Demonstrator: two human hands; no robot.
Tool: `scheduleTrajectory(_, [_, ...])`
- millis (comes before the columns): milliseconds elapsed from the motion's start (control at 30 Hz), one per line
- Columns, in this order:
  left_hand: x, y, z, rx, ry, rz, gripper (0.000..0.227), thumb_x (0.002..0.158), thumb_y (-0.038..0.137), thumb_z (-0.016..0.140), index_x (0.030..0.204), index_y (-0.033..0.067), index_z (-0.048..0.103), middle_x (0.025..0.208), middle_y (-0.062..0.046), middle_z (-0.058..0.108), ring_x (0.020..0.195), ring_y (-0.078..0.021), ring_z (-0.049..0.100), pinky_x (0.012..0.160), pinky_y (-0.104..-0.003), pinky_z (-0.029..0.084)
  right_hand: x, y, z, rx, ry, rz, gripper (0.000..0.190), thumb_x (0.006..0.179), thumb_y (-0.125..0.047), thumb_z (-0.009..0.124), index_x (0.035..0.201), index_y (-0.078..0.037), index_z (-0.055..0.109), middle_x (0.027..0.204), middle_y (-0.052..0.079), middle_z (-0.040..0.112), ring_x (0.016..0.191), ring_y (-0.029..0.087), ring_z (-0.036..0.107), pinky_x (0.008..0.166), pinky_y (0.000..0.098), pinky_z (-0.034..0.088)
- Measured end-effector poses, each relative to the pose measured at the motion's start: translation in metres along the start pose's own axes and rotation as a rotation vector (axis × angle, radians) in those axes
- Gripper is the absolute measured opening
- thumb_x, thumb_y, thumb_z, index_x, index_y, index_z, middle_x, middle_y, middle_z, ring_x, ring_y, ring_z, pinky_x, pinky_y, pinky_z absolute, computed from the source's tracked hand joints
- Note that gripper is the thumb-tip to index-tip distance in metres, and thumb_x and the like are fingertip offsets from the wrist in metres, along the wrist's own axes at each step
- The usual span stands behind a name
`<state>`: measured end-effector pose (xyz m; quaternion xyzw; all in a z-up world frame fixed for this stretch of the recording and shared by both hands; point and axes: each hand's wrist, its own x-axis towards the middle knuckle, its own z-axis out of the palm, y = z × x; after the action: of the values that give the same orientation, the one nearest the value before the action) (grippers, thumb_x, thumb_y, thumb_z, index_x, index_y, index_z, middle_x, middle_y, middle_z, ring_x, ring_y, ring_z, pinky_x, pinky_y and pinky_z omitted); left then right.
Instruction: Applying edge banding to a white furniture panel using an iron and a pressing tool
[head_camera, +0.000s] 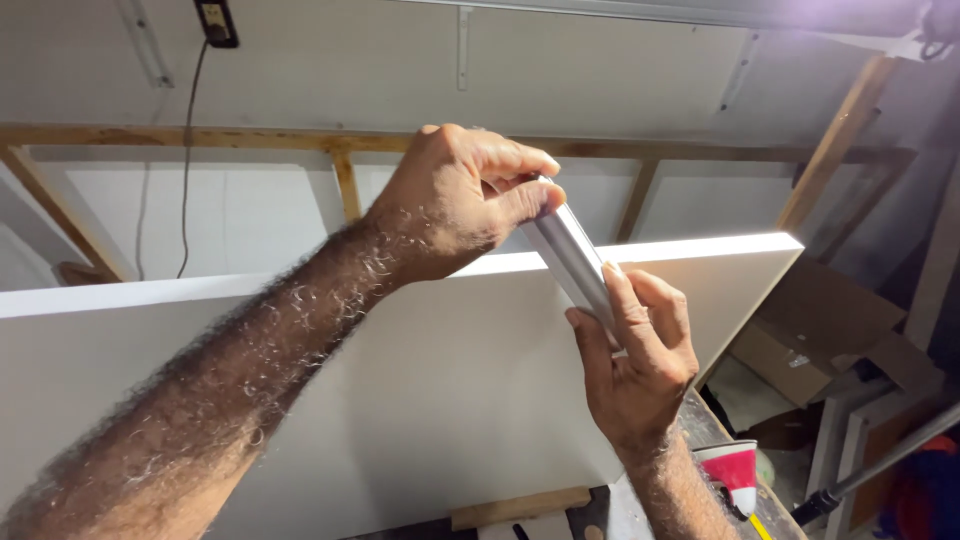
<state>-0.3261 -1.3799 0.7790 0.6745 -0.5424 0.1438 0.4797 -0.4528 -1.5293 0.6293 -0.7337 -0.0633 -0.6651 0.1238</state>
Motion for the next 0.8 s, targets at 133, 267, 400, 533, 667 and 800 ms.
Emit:
scheduleTrajectory(133, [-0.007,0.01,-0.013,0.063,-0.208,-0.245,0.015,0.086,0.037,0.077,0.085,0.0214,0.079,0.08,0.006,0.075,0.083,-0.0069,0.064,0.071,-0.023,0.05,-0.02,-0.006,0.005,0.021,-0.047,0.035,0.045,0.095,-0.006,0.078,0.137,0.0,0.062,0.118,0.019,0.062,0.103,0.028,0.066,0.09,0.0356,0.058])
scheduleTrajectory(267, [-0.019,0.0,-0.022,0.129,-0.324,-0.396,0.015,0.087,0.036,0.079,0.08,0.0221,0.078,0.074,0.01,0.065,0.058,-0.0031,0.056,0.066,-0.022,0.047,-0.045,-0.005,0.017,0.059,-0.111,0.059,0.046,0.094,-0.008,0.079,0.137,-0.005,0.062,0.117,0.016,0.061,0.091,0.023,0.065,0.079,0.0311,0.058])
scheduleTrajectory(400, [-0.029,-0.024,-0.024,0.181,-0.261,-0.276,0.06,0.085,0.058,0.061,0.134,0.0241,0.067,0.095,0.015,0.081,0.087,-0.0137,0.076,0.086,-0.028,0.055,-0.038,-0.009,0.022,0.095,-0.128,0.08,0.041,0.097,-0.004,0.073,0.136,-0.005,0.062,0.119,0.019,0.059,0.096,0.025,0.065,0.08,0.032,0.059])
scheduleTrajectory(533, [-0.031,-0.026,-0.033,0.274,-0.266,-0.372,0.117,0.057,0.089,0.026,0.148,0.0218,0.056,0.111,0.003,0.075,0.104,-0.0192,0.069,0.086,-0.039,0.054,-0.03,0.005,0.022,0.002,-0.055,0.078,0.047,0.094,-0.004,0.074,0.139,-0.003,0.059,0.129,0.023,0.059,0.116,0.035,0.064,0.096,0.0404,0.057])
scheduleTrajectory(667, [-0.037,-0.044,-0.047,0.43,-0.42,-0.267,0.079,0.086,0.071,0.063,0.139,0.0129,0.062,0.109,-0.014,0.075,0.11,-0.0377,0.07,0.096,-0.051,0.057,0.005,0.02,0.021,-0.031,0.044,0.001,0.047,0.099,-0.017,0.076,0.138,0.006,0.062,0.122,0.023,0.063,0.112,0.04,0.067,0.094,0.0462,0.053])
scheduleTrajectory(800, [-0.053,-0.021,-0.06,0.627,-0.559,-0.397,0.059,0.09,0.063,0.065,0.136,0.0262,0.064,0.121,-0.007,0.072,0.12,-0.0343,0.066,0.104,-0.049,0.053,0.023,0.015,0.023,-0.031,0.003,-0.06,0.051,0.103,-0.024,0.071,0.144,0.005,0.059,0.12,0.021,0.058,0.11,0.039,0.065,0.098,0.0449,0.052])
